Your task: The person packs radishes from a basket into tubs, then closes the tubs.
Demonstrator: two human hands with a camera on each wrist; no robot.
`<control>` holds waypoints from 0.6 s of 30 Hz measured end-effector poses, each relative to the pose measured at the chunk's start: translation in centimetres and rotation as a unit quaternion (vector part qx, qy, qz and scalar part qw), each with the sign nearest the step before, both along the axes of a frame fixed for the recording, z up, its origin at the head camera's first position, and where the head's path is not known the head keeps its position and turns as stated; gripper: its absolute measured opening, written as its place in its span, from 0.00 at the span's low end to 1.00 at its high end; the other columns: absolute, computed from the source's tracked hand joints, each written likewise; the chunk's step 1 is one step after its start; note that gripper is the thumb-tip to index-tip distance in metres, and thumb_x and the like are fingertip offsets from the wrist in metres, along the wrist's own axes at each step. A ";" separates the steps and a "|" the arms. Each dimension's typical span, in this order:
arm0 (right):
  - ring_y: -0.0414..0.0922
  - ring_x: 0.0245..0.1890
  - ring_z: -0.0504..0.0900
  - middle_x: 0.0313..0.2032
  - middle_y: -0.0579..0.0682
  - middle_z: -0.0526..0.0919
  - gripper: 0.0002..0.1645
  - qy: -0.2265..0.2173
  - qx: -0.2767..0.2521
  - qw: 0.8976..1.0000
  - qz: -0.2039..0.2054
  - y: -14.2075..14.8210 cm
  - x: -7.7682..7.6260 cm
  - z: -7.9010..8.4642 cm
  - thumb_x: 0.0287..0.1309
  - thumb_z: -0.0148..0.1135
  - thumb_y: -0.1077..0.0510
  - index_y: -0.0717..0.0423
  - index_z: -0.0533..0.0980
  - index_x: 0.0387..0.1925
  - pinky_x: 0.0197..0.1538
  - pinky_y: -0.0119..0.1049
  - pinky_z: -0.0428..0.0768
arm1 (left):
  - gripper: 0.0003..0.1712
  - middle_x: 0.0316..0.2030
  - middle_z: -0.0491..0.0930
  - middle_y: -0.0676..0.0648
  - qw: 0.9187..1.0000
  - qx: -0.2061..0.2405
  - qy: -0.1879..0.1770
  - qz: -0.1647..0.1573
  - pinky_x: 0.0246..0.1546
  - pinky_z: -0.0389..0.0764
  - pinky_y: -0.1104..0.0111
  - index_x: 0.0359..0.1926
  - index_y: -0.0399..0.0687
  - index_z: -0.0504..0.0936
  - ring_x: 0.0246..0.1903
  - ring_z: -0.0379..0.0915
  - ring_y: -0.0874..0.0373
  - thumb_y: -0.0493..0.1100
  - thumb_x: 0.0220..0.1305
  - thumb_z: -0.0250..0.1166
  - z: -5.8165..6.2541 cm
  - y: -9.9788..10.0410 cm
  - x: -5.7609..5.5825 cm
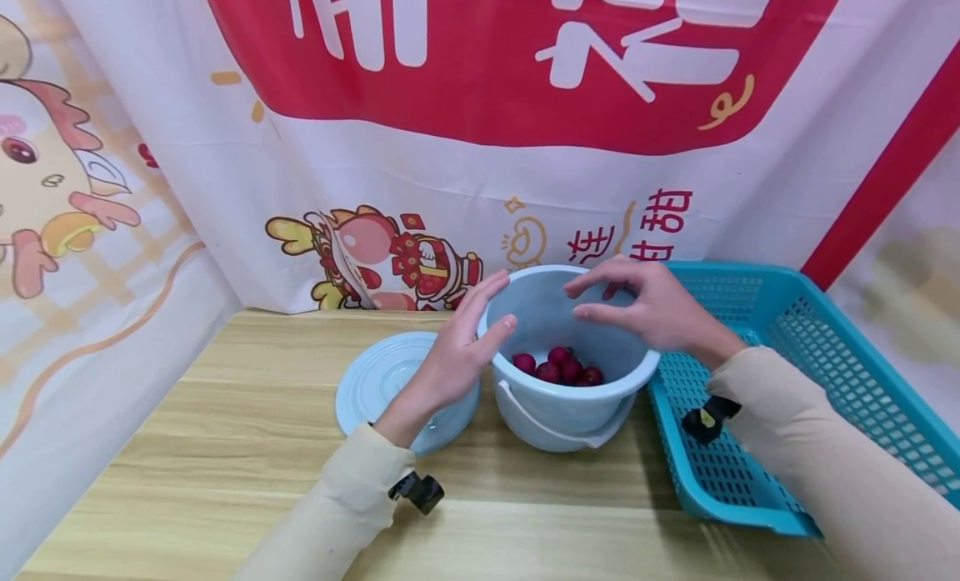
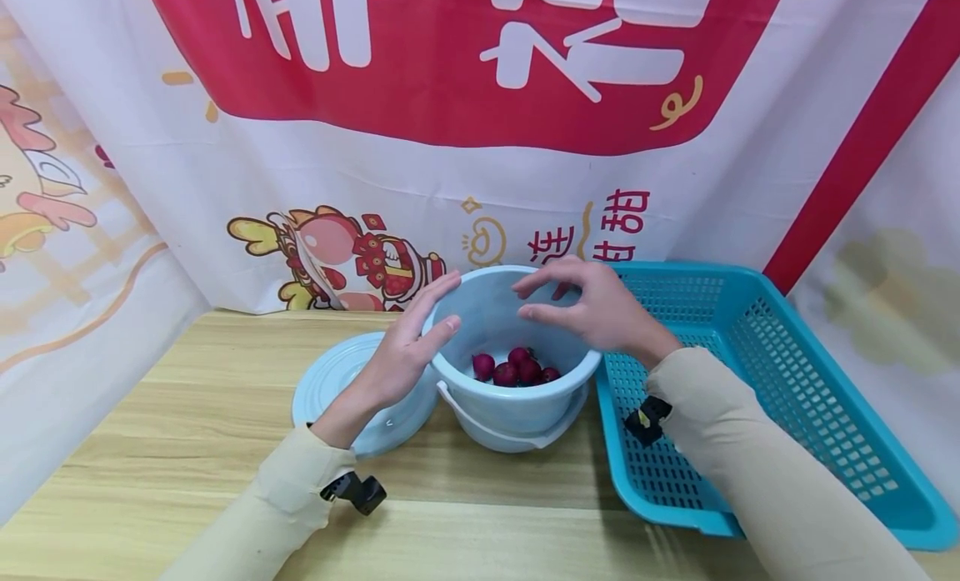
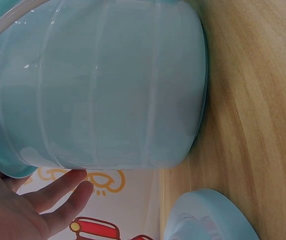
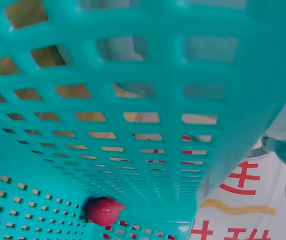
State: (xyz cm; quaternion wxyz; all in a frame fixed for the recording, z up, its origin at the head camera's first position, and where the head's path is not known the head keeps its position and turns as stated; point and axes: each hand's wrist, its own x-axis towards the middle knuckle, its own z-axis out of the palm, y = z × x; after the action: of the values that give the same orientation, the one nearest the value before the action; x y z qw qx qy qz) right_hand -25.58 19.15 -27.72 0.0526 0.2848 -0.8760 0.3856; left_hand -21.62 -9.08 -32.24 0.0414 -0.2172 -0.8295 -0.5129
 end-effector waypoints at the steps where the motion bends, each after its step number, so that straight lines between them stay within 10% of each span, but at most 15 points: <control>1: 0.47 0.51 0.83 0.55 0.47 0.89 0.22 -0.003 -0.009 1.000 -0.005 0.1 0.0 0.0 0.62 0.77 0.50 0.44 0.86 0.57 0.50 0.33 0.85 | 0.36 0.84 0.53 0.60 1.000 0.000 0.000 -0.001 0.81 0.56 0.37 0.84 0.62 0.58 0.84 0.47 0.55 0.57 0.80 0.54 0.0 0.0 0.0; 18: 0.41 0.58 0.84 0.64 0.48 0.84 0.32 -0.065 -0.090 0.986 -0.122 4.6 -1.6 -0.4 0.64 0.74 0.40 0.44 0.81 0.66 0.51 0.29 0.88 | 0.37 0.83 0.53 0.61 1.000 -0.006 0.004 0.005 0.81 0.57 0.37 0.84 0.61 0.58 0.84 0.48 0.55 0.58 0.79 0.53 -0.1 0.1 0.0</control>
State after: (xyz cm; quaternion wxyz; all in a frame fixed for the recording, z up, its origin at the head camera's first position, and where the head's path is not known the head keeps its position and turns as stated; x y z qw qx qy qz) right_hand -27.17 23.70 -28.11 0.0674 0.1443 -0.8674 0.4714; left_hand -21.62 -8.99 -32.32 0.0463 -0.2154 -0.8337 -0.5063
